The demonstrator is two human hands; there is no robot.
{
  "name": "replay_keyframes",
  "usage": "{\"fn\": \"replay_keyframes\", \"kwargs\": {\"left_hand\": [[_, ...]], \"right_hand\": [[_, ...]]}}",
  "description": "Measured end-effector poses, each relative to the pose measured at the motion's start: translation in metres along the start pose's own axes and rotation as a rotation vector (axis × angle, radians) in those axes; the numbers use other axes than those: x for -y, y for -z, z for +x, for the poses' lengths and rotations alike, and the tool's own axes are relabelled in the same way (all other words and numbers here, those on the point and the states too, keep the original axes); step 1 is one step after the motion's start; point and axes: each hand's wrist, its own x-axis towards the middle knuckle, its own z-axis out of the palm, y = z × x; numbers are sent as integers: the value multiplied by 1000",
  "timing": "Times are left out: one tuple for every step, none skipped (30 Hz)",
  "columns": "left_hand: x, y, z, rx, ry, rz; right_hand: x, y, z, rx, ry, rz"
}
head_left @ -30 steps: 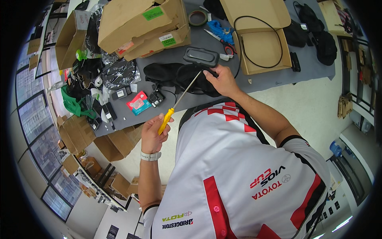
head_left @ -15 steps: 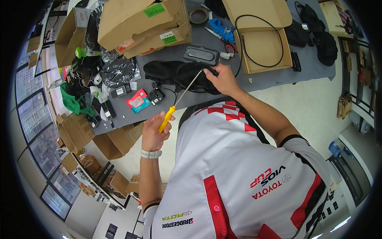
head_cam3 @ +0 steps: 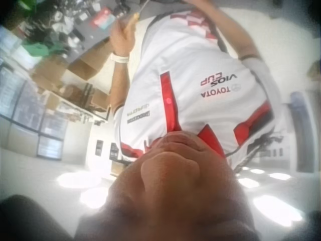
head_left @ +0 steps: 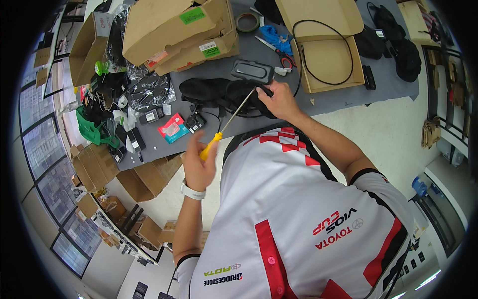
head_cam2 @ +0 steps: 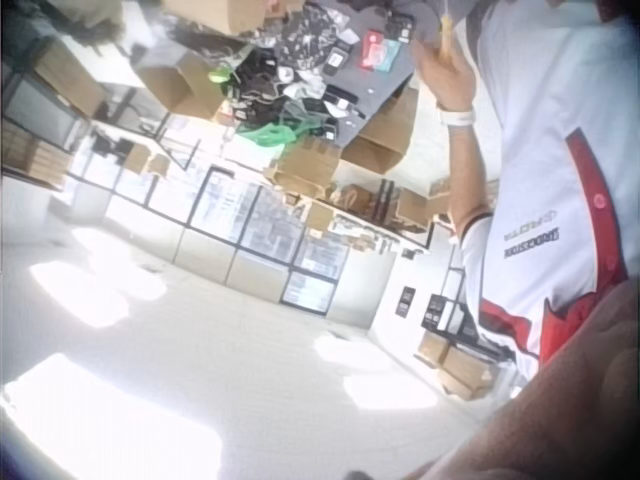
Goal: The person assembles small electronic components on a cluttered workbench. They use a screwdriver to open a black device, insert a battery, and connect a cable. The person then places the device into a black pouch and handles additional cables and boxes.
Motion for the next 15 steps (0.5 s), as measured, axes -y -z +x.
{"fn": "replay_keyframes", "kwargs": {"left_hand": [[6, 4, 5, 128, 106, -22], [6, 4, 7, 110, 11, 61], [5, 4, 9, 82, -81, 147], [-3, 3, 9, -94, -375, 336], [-8, 3, 10, -273, -670, 521], [0, 1, 12, -304, -744, 554], [-2, -4, 11, -298, -572, 392], [-6, -11, 9, -289, -400, 230], [-8, -15, 8, -278, -229, 69], [-6, -15, 7, -212, -195, 31], [-3, -15, 7, -147, -161, -8], [0, -14, 6, -82, -127, -46], [4, -13, 6, -16, -96, -84], [6, -12, 7, 50, -64, -121], [7, -11, 7, 116, -32, -158]], "right_hand": [[-1, -1, -1, 8, -12, -2], [-2, -2, -2, 16, -23, -5], [-2, -4, -2, -10, -3, 3], [-3, -7, -2, -37, 16, 13], [-3, -9, -2, -64, 34, 22], [-7, -8, -2, -62, 15, 8], [-9, -6, -1, -55, 0, -4], [-11, -6, 0, -49, -16, -16], [-12, -7, 0, -42, -24, -5], [-8, -7, 0, -34, -33, 3], [-6, -7, 0, -26, -42, 11], [-6, -7, -1, -31, -27, 11], [-7, -7, -1, -39, -10, 10], [-7, -8, -1, -46, 6, 9], [-7, -7, -1, -56, 11, 8]]}}
